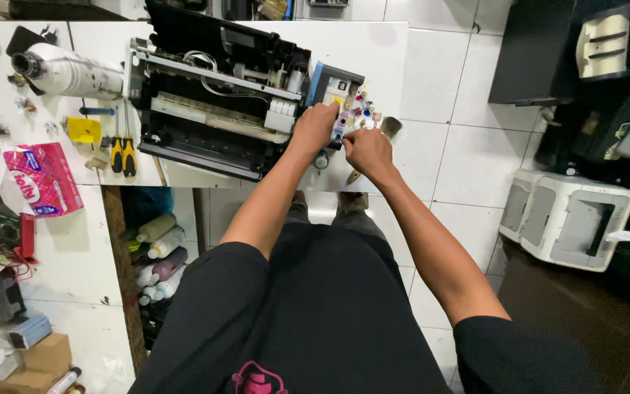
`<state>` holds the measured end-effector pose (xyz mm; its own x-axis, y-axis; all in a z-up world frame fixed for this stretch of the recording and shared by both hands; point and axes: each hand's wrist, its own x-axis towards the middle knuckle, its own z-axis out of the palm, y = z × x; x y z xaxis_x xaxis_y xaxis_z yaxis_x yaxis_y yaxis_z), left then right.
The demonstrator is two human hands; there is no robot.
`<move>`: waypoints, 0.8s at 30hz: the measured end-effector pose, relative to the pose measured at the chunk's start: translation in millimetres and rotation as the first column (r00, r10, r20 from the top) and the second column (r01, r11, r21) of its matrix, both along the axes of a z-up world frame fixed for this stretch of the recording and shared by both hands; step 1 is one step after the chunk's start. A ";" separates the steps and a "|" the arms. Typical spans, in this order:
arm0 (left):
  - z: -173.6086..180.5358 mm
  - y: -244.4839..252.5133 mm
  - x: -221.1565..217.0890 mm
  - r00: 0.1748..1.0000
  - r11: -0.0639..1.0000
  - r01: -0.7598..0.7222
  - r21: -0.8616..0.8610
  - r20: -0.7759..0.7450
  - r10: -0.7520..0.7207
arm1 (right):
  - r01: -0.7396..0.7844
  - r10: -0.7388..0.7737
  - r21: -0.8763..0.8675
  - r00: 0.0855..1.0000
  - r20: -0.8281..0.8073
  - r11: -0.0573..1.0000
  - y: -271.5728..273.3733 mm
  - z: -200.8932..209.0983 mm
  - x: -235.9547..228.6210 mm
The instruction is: The person cleans the internal components of a disassembled printer using a brush and a small bottle. They apply liquid from the bottle to the brush and scrub various parts of the printer's mechanism, including the print head area and surrounding components.
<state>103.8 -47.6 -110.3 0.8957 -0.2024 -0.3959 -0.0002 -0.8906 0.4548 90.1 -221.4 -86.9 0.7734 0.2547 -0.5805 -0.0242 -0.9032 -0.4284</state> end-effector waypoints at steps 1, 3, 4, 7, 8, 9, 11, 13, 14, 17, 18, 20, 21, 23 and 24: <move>-0.1 0.6 1.8 1.000 1.000 0.001 0.003 0.000 -0.001 | 0.001 -0.001 0.003 1.000 0.000 1.000 -0.9 -3.4 5.2; -2.8 0.0 0.4 1.000 1.000 0.017 0.014 -0.016 -0.017 | 0.007 -0.007 -0.023 1.000 -0.001 1.000 -4.3 -12.2 10.2; -9.8 1.0 -2.0 1.000 1.000 0.021 0.013 -0.024 -0.020 | 0.011 -0.011 -0.024 1.000 -0.009 1.000 -3.2 -9.3 10.5; -24.3 4.0 0.7 0.999 0.999 0.036 0.025 0.021 -0.037 | 0.031 -0.031 -0.055 1.000 -0.001 0.998 -0.4 -7.6 22.7; -25.1 4.2 0.2 0.999 0.999 0.034 0.017 0.031 -0.035 | 0.055 -0.055 -0.040 0.998 -0.001 0.998 -0.6 -11.9 25.7; -25.5 5.0 3.0 0.998 0.999 0.033 0.010 0.048 -0.033 | 0.079 -0.079 -0.024 0.997 0.006 0.997 -0.2 -15.9 31.6; -26.3 4.5 0.7 0.998 0.999 0.033 0.003 0.057 -0.033 | 0.081 -0.081 -0.025 0.997 -0.006 0.996 -3.0 -15.2 25.1; -24.9 4.2 -0.5 0.997 0.999 0.031 -0.008 0.065 -0.031 | 0.081 -0.082 -0.030 0.996 -0.020 0.996 -3.2 -7.8 16.8; -23.1 4.0 -0.5 0.997 0.999 0.023 -0.022 0.070 -0.022 | 0.071 -0.071 -0.018 0.997 -0.035 0.997 -2.0 -1.0 11.5; -31.0 3.0 -0.1 0.999 1.000 0.005 -0.018 0.050 -0.004 | 0.000 -0.004 -0.050 0.998 -0.067 0.999 -2.8 12.2 15.3; -35.5 2.9 0.0 1.000 1.000 -0.001 -0.002 0.024 0.001 | -0.055 0.047 -0.093 0.995 -0.086 0.994 -3.7 15.5 19.7; -32.4 3.0 -2.9 1.000 1.000 0.008 0.005 0.025 -0.008 | -0.071 0.064 -0.099 0.995 -0.077 0.993 -2.0 18.4 26.5; -30.4 2.3 -1.6 0.999 1.000 0.019 0.007 0.030 -0.019 | -0.086 0.079 -0.110 0.995 -0.064 0.990 -2.0 20.5 32.0; -20.8 3.9 -1.4 1.000 1.000 0.002 -0.021 0.023 -0.001 | -0.082 0.075 -0.100 0.995 -0.072 0.992 -4.6 28.4 32.6; -16.9 4.7 -1.4 1.000 0.999 -0.018 -0.051 0.011 0.018 | -0.080 0.072 -0.093 0.994 -0.085 0.992 -5.7 31.4 33.1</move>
<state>102.4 -42.8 -127.2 0.9038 -0.2059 -0.3753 0.0102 -0.8662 0.4997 123.2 -227.2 -55.5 0.7031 0.2512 -0.6653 0.0152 -0.9406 -0.3392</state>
